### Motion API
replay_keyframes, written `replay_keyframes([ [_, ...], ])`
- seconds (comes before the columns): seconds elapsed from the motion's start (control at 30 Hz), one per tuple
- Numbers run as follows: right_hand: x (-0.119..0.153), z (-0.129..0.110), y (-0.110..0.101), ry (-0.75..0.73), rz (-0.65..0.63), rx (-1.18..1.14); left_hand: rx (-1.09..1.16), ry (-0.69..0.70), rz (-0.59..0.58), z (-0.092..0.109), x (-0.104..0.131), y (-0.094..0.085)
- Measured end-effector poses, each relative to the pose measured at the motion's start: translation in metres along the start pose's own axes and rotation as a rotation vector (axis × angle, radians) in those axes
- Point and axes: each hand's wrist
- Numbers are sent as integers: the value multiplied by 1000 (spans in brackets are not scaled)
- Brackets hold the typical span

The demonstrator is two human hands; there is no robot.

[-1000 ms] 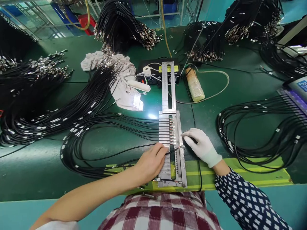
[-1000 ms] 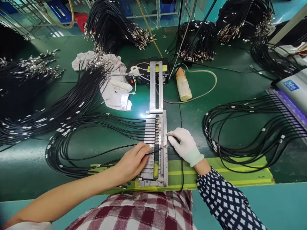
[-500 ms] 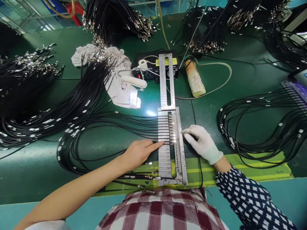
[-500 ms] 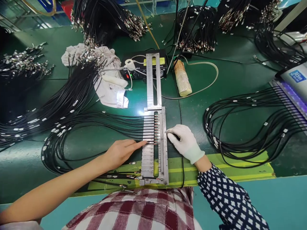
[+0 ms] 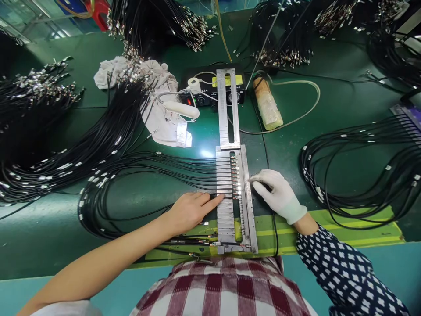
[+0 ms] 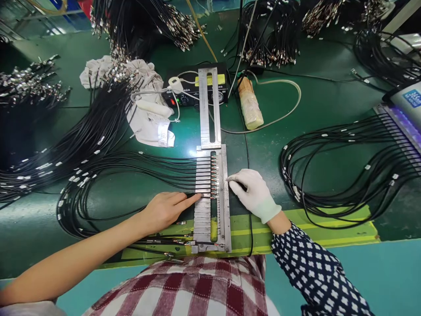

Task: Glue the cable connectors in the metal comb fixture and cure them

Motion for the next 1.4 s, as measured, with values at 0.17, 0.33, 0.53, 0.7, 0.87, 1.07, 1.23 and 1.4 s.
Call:
replay_keyframes([
  [0.17, -1, -2, -2, 2, 4, -5, 50, 2, 28, -2, -3, -3],
  [0.33, -2, -4, -2, 11, 5, 9, 98, 3, 37, -2, -6, -2],
  [0.53, -1, -2, -1, 5, 2, 8, -75, 53, -8, 0, -7, -10],
  [0.7, -1, -2, -2, 0, 2, 0, -28, 45, 15, 0, -8, -8],
  [0.87, -3, -3, -2, 7, -1, 10, -24, -103, 89, 11, 0, 3],
  [1.07, -4, 1, -1, 0, -1, 60, 124, -183, -103, 22, 6, 15],
  [1.23, -1, 7, 2, -33, 19, 128, 597, -216, -21, 11, 16, -11],
  [1.4, 8, 7, 5, -80, 28, 157, 700, -301, -86, 11, 56, -28],
])
Point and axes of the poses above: each hand's wrist, its own x-axis away from the middle knuckle, its own y-axis out of the palm, z = x × y, and after that the axes turned 14 degrees about -z, right-handed
